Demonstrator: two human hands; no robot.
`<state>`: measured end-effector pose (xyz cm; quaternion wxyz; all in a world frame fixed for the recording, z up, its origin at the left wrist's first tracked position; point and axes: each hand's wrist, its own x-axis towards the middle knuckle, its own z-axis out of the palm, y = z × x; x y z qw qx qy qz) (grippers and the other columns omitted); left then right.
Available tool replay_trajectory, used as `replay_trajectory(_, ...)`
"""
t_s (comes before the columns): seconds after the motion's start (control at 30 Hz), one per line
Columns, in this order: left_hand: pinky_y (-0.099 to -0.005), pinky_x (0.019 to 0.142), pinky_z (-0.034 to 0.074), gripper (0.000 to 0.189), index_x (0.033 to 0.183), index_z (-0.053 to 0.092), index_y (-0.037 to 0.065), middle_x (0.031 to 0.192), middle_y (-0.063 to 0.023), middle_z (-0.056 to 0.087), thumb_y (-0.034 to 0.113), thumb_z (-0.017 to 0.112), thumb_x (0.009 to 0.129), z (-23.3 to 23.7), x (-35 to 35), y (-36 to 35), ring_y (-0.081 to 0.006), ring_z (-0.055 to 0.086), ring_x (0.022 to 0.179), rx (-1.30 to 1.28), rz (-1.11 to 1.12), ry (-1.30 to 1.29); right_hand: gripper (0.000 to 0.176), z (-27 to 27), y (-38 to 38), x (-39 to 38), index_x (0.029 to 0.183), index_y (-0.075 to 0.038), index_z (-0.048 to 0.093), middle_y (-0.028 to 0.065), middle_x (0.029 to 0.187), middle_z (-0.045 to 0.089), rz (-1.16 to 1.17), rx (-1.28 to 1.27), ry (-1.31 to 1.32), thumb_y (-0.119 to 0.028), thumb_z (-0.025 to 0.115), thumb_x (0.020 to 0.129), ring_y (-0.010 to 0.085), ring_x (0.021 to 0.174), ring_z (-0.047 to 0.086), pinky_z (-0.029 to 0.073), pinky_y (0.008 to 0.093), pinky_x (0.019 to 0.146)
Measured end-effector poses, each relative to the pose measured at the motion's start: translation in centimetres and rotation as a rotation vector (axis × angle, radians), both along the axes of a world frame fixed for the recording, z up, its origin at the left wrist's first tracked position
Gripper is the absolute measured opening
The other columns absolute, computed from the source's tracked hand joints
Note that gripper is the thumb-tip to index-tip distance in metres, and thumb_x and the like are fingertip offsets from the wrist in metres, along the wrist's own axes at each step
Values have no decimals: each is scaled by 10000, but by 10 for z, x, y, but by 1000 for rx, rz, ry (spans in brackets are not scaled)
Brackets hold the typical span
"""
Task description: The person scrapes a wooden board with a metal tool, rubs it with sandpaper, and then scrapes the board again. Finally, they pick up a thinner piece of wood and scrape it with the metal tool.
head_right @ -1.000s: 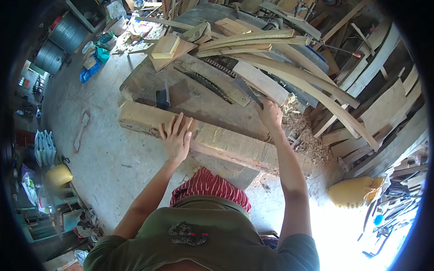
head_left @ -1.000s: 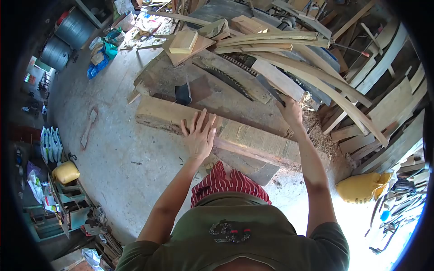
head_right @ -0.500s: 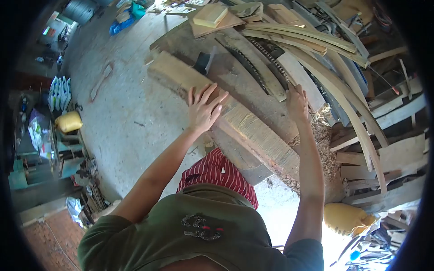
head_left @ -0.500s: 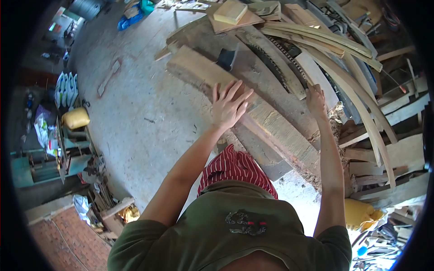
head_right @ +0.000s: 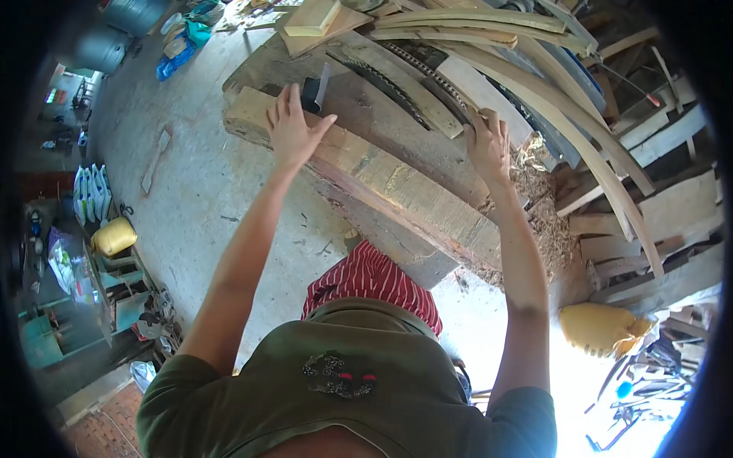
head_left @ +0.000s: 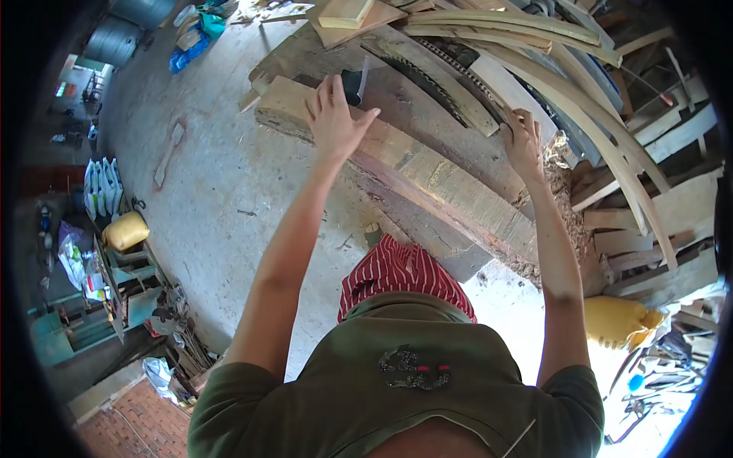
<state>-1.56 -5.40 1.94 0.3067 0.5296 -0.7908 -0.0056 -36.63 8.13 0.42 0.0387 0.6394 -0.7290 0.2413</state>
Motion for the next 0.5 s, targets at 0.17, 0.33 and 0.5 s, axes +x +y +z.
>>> replay_trajectory(0.17,-591,1156,222,207,1025,736,140,1058,8,724,287,667,897,10,-2,-36,-208,628,1088,141,-83,-291,493,34,6,29,1367,-102,564,138,1268,531,-57,-8,-62,-121,670,886,353,1101,541,477,460,952)
replay_trajectory(0.33,-523,1113,315,155,1019,726,128,1042,4,727,85,640,897,28,18,2,-179,665,1020,-104,-486,-35,707,82,10,71,1467,-160,453,159,1353,479,83,-54,-217,-132,743,823,337,1193,517,461,443,1007)
replay_trajectory(0.5,-465,1053,414,232,1012,719,82,1054,-31,727,-11,680,804,73,-11,27,-237,669,1015,-96,-886,109,764,113,11,126,1462,-216,469,130,1331,535,349,-38,-6,-159,766,761,294,1227,529,441,366,1044)
